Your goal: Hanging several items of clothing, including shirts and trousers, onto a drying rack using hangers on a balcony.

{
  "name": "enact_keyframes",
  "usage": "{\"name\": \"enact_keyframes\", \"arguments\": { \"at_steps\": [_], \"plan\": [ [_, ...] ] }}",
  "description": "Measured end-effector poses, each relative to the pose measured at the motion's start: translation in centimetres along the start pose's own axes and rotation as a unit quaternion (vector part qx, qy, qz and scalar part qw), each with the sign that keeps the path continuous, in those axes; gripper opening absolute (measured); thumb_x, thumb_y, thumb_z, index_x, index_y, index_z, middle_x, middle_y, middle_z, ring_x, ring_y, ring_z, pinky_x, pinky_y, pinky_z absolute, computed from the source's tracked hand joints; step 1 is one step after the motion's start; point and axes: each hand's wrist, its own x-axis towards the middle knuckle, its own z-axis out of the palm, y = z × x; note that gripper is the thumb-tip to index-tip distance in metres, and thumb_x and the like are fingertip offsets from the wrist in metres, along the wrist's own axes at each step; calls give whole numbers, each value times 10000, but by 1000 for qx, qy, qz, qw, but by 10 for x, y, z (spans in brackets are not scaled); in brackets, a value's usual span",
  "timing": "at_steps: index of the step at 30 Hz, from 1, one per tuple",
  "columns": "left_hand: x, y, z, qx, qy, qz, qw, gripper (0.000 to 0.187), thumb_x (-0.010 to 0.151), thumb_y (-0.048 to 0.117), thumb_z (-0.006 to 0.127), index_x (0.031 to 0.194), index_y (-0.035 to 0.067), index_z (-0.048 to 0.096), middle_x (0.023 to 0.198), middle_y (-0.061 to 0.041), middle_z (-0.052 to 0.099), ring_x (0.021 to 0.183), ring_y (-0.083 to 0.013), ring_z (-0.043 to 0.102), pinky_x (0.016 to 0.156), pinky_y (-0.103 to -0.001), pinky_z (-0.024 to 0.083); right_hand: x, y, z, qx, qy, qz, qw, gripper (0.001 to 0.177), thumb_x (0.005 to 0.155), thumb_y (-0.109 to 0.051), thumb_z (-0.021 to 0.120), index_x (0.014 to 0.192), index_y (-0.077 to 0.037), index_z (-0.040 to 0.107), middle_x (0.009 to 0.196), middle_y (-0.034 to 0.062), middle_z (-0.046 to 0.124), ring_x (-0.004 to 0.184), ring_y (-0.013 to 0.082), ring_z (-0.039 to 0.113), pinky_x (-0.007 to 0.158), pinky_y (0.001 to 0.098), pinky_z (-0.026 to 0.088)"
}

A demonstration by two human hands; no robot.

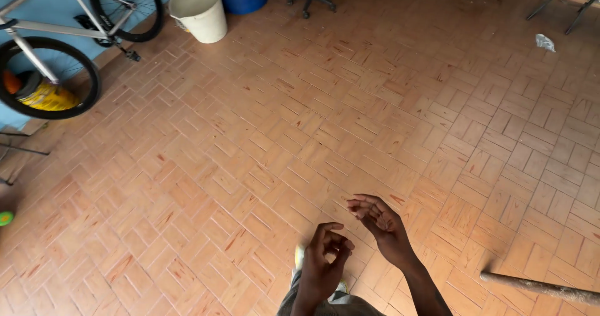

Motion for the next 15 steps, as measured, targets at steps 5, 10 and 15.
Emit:
{"name": "enact_keyframes", "arguments": {
  "at_steps": [5,10,15],
  "plan": [
    [122,0,-29,16,-52,22,998,425,905,-12,688,1290,58,520,936,-80,757,868,-152,748,773,-294,578,107,9,-15,17,19,1,1000,372,996,-19,548,1367,-6,547,1275,132,690,1205,234,653,1035,374,508],
    [261,34,-69,29,-84,15,996,368,957,31,662,1296,59,523,928,-82,750,864,-162,740,785,-295,578,224,5,-26,-5,62,-35,997,379,983,-11,551,1363,-4,554,1276,129,693,1190,241,661,1020,368,513],
    [397,68,-105,57,-138,8,989,332,976,145,672,1267,61,536,865,-93,758,808,-170,754,738,-301,592,340,-10,-47,27,105,-63,992,377,999,-36,489,1361,-2,587,1252,144,716,1190,237,659,1013,373,502]
  ]
}}
